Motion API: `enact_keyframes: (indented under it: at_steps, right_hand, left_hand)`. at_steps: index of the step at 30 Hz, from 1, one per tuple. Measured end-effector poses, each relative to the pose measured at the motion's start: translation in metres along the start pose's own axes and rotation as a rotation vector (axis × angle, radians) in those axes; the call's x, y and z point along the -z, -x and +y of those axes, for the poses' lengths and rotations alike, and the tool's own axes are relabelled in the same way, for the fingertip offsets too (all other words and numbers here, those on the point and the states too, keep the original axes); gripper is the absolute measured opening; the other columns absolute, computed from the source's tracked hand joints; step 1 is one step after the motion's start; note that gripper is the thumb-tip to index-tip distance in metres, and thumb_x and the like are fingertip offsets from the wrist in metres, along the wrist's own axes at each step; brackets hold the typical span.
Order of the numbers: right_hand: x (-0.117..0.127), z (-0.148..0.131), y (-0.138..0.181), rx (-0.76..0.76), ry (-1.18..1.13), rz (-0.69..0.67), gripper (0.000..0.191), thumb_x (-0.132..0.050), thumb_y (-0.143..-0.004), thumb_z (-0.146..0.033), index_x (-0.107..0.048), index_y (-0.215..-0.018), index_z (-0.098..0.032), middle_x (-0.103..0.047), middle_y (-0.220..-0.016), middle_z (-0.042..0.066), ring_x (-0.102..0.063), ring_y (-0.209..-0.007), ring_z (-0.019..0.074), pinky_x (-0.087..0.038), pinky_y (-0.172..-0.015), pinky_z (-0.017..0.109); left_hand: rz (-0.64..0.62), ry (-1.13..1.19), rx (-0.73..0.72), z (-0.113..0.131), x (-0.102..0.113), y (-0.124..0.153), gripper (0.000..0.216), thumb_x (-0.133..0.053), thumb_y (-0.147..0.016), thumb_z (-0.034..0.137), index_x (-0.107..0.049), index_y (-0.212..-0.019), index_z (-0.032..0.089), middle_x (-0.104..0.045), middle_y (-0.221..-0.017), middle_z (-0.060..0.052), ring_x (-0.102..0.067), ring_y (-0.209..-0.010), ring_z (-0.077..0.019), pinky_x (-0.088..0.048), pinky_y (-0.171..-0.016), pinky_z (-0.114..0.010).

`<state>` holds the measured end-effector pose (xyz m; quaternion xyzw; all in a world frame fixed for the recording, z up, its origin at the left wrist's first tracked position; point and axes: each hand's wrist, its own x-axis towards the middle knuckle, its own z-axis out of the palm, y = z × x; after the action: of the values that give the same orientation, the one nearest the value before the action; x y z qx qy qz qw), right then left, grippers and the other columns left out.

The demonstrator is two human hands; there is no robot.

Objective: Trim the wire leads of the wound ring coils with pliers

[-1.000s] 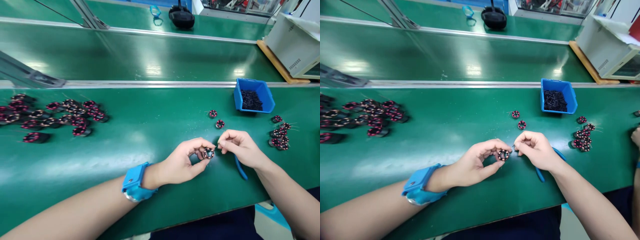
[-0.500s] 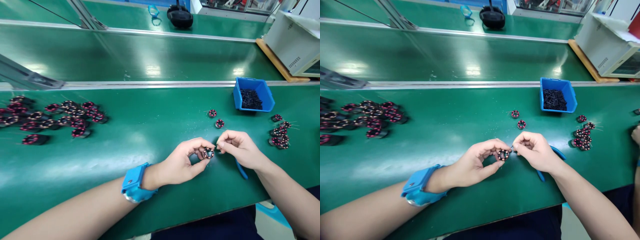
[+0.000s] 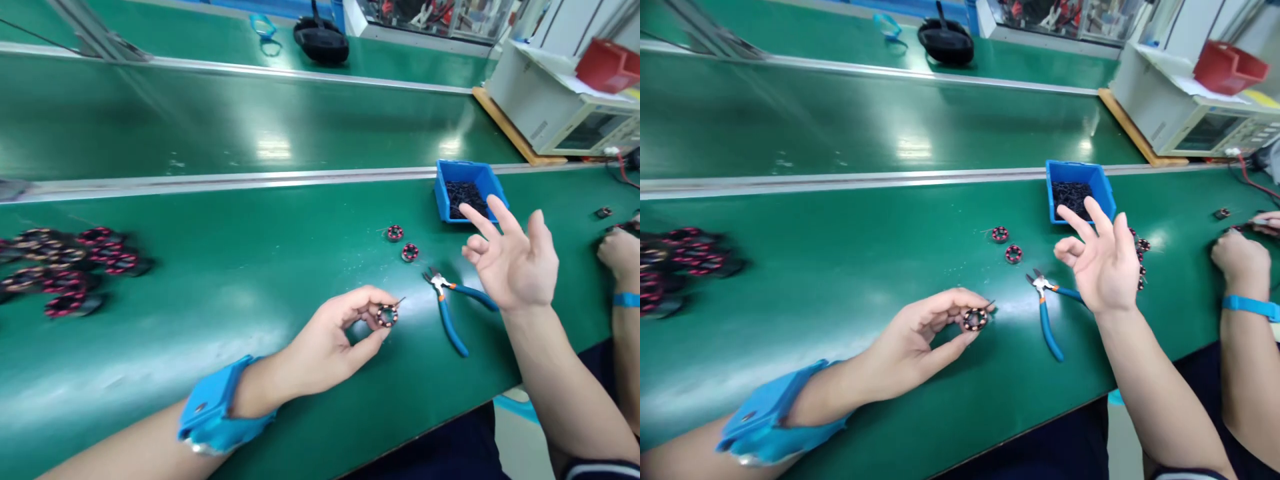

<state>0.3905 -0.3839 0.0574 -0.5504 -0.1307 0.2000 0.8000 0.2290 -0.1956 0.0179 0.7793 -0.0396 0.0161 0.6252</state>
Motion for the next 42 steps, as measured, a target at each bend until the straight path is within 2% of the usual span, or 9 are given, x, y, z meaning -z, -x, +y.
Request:
enact_keyframes:
  at_steps: [6, 9, 12, 14, 17, 20, 22, 35, 42]
  right_hand:
    - [0.004, -0.004, -0.013, -0.146, -0.094, 0.116, 0.066, -0.021, -0.094, -0.061, -0.022, -0.147, -0.022, -0.052, -0.138, 0.014, -0.069, -0.077, 0.0153, -0.056, -0.072, 0.034]
    - [0.002, 0.000, -0.012, -0.161, -0.111, 0.096, 0.067, -0.020, -0.095, -0.061, -0.019, -0.148, -0.022, -0.049, -0.142, 0.015, -0.069, -0.087, 0.0177, -0.056, -0.069, 0.033]
    - [0.003, 0.003, -0.010, -0.139, -0.009, 0.050, 0.064, -0.019, -0.094, -0.062, -0.027, -0.145, -0.024, -0.051, -0.140, 0.014, -0.069, -0.093, 0.0199, -0.057, -0.068, 0.034]
    - [0.003, 0.006, -0.005, -0.027, 0.171, -0.038, 0.054, -0.030, -0.094, -0.058, -0.040, -0.137, -0.026, -0.056, -0.134, 0.011, -0.068, -0.092, 0.0195, -0.056, -0.069, 0.034]
    - [-0.002, 0.011, 0.008, 0.266, 0.611, -0.333, 0.031, -0.056, -0.090, -0.036, -0.058, -0.119, -0.025, -0.065, -0.117, 0.007, -0.064, -0.098, 0.0194, -0.053, -0.080, 0.034]
    - [-0.011, 0.016, 0.022, 0.462, 0.928, -0.643, 0.022, -0.058, -0.088, -0.017, -0.063, -0.110, -0.020, -0.067, -0.105, 0.008, -0.062, -0.098, 0.0188, -0.050, -0.086, 0.035]
    - [-0.015, 0.019, 0.027, 0.523, 0.991, -0.725, 0.021, -0.054, -0.090, -0.014, -0.063, -0.108, -0.018, -0.068, -0.099, 0.007, -0.062, -0.091, 0.0177, -0.050, -0.082, 0.035]
    - [-0.018, 0.033, 0.028, 0.526, 1.030, -0.681, 0.010, -0.051, -0.092, -0.015, -0.059, -0.088, -0.019, -0.063, -0.081, 0.004, -0.058, -0.074, 0.0154, -0.046, -0.068, 0.030]
    - [-0.025, 0.040, 0.035, 0.480, 0.997, -0.578, 0.011, -0.051, -0.087, -0.012, -0.057, -0.083, -0.021, -0.062, -0.076, 0.004, -0.057, -0.069, 0.0162, -0.046, -0.063, 0.031]
  left_hand:
    - [-0.009, -0.036, -0.006, -0.003, 0.002, -0.002, 0.024, -0.057, -0.085, 0.014, -0.057, -0.109, 0.014, -0.066, -0.098, -0.010, -0.064, -0.087, -0.0167, -0.054, -0.075, -0.027]
    - [-0.011, -0.028, -0.002, -0.002, 0.002, -0.002, 0.024, -0.057, -0.085, 0.015, -0.057, -0.109, 0.013, -0.066, -0.097, -0.010, -0.064, -0.085, -0.0164, -0.054, -0.074, -0.027]
    - [-0.001, -0.014, -0.001, -0.001, 0.001, -0.001, 0.025, -0.058, -0.085, 0.016, -0.057, -0.109, 0.013, -0.066, -0.097, -0.010, -0.064, -0.084, -0.0162, -0.055, -0.074, -0.028]
    - [0.001, -0.003, 0.007, -0.001, 0.000, 0.000, 0.025, -0.058, -0.085, 0.016, -0.057, -0.110, 0.012, -0.065, -0.096, -0.010, -0.064, -0.083, -0.0160, -0.054, -0.075, -0.029]
    - [0.015, 0.047, 0.025, 0.000, -0.002, -0.001, 0.027, -0.059, -0.084, 0.017, -0.054, -0.110, 0.011, -0.065, -0.098, -0.010, -0.064, -0.083, -0.0155, -0.054, -0.076, -0.030]
    - [0.036, 0.115, 0.031, 0.001, -0.004, -0.003, 0.024, -0.059, -0.084, 0.017, -0.052, -0.107, 0.012, -0.064, -0.099, -0.010, -0.063, -0.084, -0.0153, -0.053, -0.077, -0.030]
    - [0.040, 0.138, 0.028, 0.001, -0.004, -0.003, 0.022, -0.059, -0.084, 0.016, -0.052, -0.104, 0.012, -0.063, -0.095, -0.008, -0.063, -0.083, -0.0150, -0.053, -0.077, -0.030]
    - [0.014, 0.107, -0.029, -0.002, -0.004, -0.002, 0.019, -0.058, -0.084, 0.014, -0.055, -0.102, 0.012, -0.061, -0.094, -0.007, -0.060, -0.080, -0.0120, -0.053, -0.076, -0.027]
    - [0.044, 0.107, 0.000, 0.001, -0.007, -0.002, 0.014, -0.058, -0.085, 0.017, -0.056, -0.099, 0.013, -0.063, -0.091, -0.006, -0.062, -0.080, -0.0133, -0.054, -0.077, -0.029]
